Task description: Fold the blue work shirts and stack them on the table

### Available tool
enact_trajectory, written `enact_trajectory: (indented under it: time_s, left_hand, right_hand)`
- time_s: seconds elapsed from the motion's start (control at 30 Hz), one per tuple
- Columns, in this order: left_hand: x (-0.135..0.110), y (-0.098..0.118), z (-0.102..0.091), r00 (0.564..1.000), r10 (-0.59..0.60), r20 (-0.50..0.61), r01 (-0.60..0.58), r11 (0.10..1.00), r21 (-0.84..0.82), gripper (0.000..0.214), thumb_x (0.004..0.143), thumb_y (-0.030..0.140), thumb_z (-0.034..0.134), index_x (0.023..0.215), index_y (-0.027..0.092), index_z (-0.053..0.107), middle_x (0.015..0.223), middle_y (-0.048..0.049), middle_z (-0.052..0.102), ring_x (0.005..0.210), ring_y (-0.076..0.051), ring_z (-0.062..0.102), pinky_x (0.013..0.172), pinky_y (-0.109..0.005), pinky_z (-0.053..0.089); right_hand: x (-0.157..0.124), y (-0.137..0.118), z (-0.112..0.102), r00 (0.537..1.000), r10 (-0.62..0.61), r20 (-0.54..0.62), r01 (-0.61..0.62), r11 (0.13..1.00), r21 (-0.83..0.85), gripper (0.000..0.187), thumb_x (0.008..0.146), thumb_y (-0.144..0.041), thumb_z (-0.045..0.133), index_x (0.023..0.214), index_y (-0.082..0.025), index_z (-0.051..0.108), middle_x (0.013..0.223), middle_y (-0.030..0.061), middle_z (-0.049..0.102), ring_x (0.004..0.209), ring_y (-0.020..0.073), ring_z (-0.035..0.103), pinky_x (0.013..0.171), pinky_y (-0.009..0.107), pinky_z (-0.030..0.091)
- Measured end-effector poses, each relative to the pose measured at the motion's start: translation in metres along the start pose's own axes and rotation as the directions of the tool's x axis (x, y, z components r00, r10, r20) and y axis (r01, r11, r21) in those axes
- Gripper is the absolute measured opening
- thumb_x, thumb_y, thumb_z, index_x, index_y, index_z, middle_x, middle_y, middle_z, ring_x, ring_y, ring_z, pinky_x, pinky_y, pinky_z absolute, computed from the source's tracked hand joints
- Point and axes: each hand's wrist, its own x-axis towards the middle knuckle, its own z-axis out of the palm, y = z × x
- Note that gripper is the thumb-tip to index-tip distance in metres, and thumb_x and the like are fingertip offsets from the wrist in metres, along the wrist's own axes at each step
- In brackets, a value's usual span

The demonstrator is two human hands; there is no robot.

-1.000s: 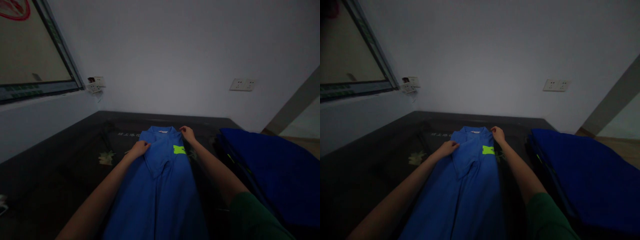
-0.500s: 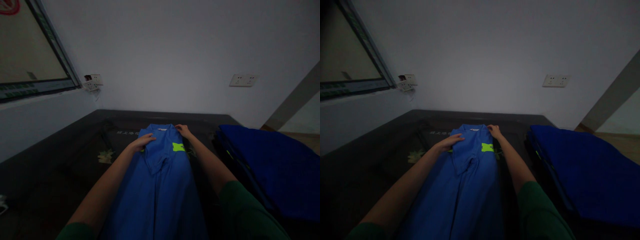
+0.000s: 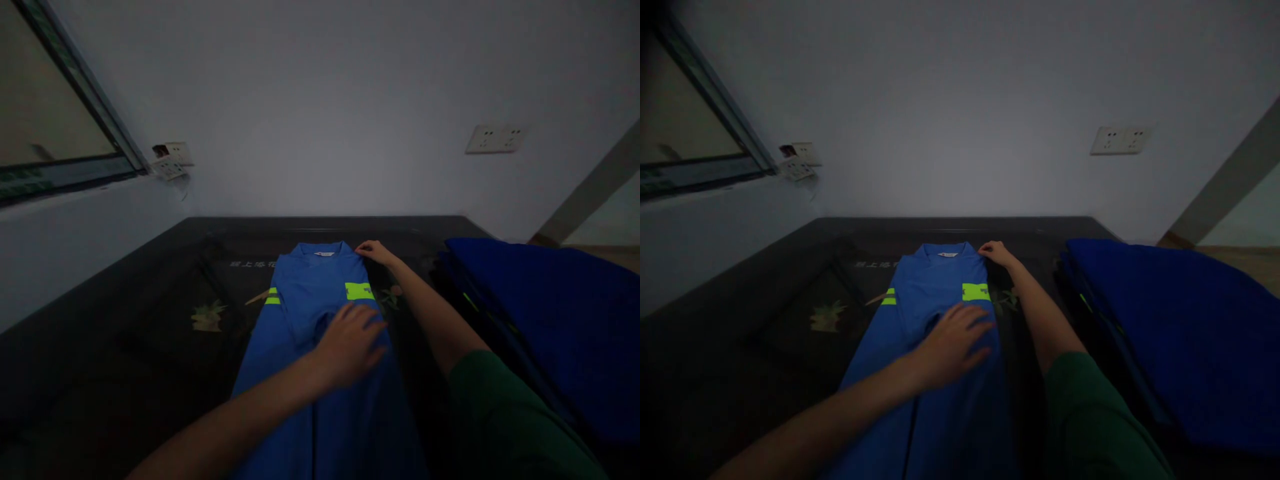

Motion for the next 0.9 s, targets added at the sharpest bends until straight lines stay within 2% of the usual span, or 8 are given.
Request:
enact_trajectory:
  time_s: [0.1, 0.2, 0.43, 0.63, 0.7, 0.8, 0.83, 0.9]
  left_hand:
    - [-0.008, 0.030, 0.039, 0.989, 0.058, 0.134, -0.051, 0.997, -0.052, 0.067, 0.089, 0.058, 0.045, 0.144, 0.019, 0.038, 0.155, -0.0160, 0.025, 0.145, -0.034, 0.017, 0.115, -0.056, 0.017]
    - [-0.016, 0.030, 0.057, 0.982, 0.062, 0.180, -0.045, 0.994, -0.101, 0.071, 0.090, 0.061, 0.041, 0.149, 0.023, 0.029, 0.159, -0.0150, 0.010, 0.146, -0.036, 0.006, 0.114, -0.059, 0.016]
    - [-0.018, 0.027, 0.054, 0.978, 0.076, 0.196, -0.049, 0.989, -0.138, 0.071, 0.090, 0.060, 0.042, 0.150, 0.025, 0.026, 0.159, -0.0140, 0.005, 0.146, -0.035, 0.002, 0.115, -0.059, 0.011]
    - [-0.017, 0.029, 0.051, 0.973, 0.065, 0.222, -0.032, 0.988, -0.148, 0.071, 0.091, 0.059, 0.041, 0.150, 0.022, 0.028, 0.158, -0.0155, 0.003, 0.146, -0.036, 0.001, 0.115, -0.061, 0.010]
    - [-0.016, 0.030, 0.049, 0.969, 0.060, 0.240, -0.025, 0.989, -0.149, 0.071, 0.091, 0.060, 0.040, 0.150, 0.021, 0.027, 0.158, -0.0163, 0.003, 0.146, -0.036, 0.000, 0.115, -0.060, 0.009]
    - [-0.017, 0.032, 0.043, 0.968, 0.062, 0.243, -0.029, 0.990, -0.137, 0.072, 0.091, 0.060, 0.038, 0.150, 0.021, 0.025, 0.158, -0.0167, 0.002, 0.145, -0.035, -0.003, 0.116, -0.059, 0.008]
    - [-0.017, 0.033, 0.041, 0.968, 0.062, 0.243, -0.031, 0.991, -0.131, 0.071, 0.092, 0.060, 0.037, 0.150, 0.021, 0.025, 0.158, -0.0168, 0.002, 0.145, -0.035, -0.002, 0.115, -0.059, 0.009]
    - [-0.018, 0.035, 0.038, 0.965, 0.060, 0.254, -0.030, 0.993, -0.118, 0.070, 0.093, 0.059, 0.036, 0.150, 0.021, 0.026, 0.158, -0.0174, 0.003, 0.145, -0.035, -0.002, 0.115, -0.059, 0.009]
  right_hand:
    - [-0.003, 0.005, -0.002, 0.999, -0.011, 0.036, 0.013, 0.999, -0.030, 0.011, 0.078, -0.021, 0.067, 0.085, -0.019, 0.074, 0.093, 0.0051, 0.073, 0.092, 0.0180, 0.063, 0.087, 0.029, 0.045]
    - [-0.001, 0.007, -0.001, 0.999, -0.011, 0.041, 0.015, 0.997, -0.077, 0.008, 0.075, -0.020, 0.070, 0.082, -0.019, 0.074, 0.095, 0.0049, 0.071, 0.098, 0.0194, 0.061, 0.092, 0.031, 0.041]
    - [0.010, 0.000, 0.013, 0.997, 0.062, -0.056, -0.071, 0.980, -0.186, 0.011, 0.083, -0.024, 0.063, 0.081, -0.017, 0.071, 0.094, 0.0085, 0.067, 0.098, 0.0225, 0.056, 0.093, 0.037, 0.038]
    - [-0.003, -0.020, 0.027, 0.980, 0.063, -0.188, -0.108, 0.965, -0.239, 0.015, 0.084, -0.032, 0.064, 0.090, -0.019, 0.067, 0.108, 0.0126, 0.058, 0.107, 0.0274, 0.047, 0.090, 0.038, 0.040]
    - [-0.008, -0.026, 0.023, 0.946, 0.074, -0.317, -0.143, 0.969, -0.202, 0.019, 0.087, -0.033, 0.059, 0.097, -0.017, 0.065, 0.110, 0.0145, 0.057, 0.108, 0.0284, 0.046, 0.092, 0.039, 0.040]
    - [-0.014, -0.036, 0.012, 0.867, 0.114, -0.485, -0.178, 0.980, -0.088, 0.024, 0.092, -0.030, 0.047, 0.103, -0.015, 0.063, 0.107, 0.0150, 0.058, 0.105, 0.0260, 0.051, 0.092, 0.037, 0.041]
    - [-0.018, -0.039, 0.009, 0.868, 0.129, -0.480, -0.187, 0.979, -0.075, 0.027, 0.094, -0.027, 0.042, 0.105, -0.014, 0.062, 0.107, 0.0149, 0.059, 0.104, 0.0247, 0.053, 0.092, 0.036, 0.042]
    - [-0.029, -0.047, 0.008, 0.910, 0.146, -0.389, -0.204, 0.973, -0.112, 0.032, 0.095, -0.022, 0.035, 0.112, -0.012, 0.060, 0.112, 0.0149, 0.061, 0.105, 0.0223, 0.056, 0.094, 0.035, 0.042]
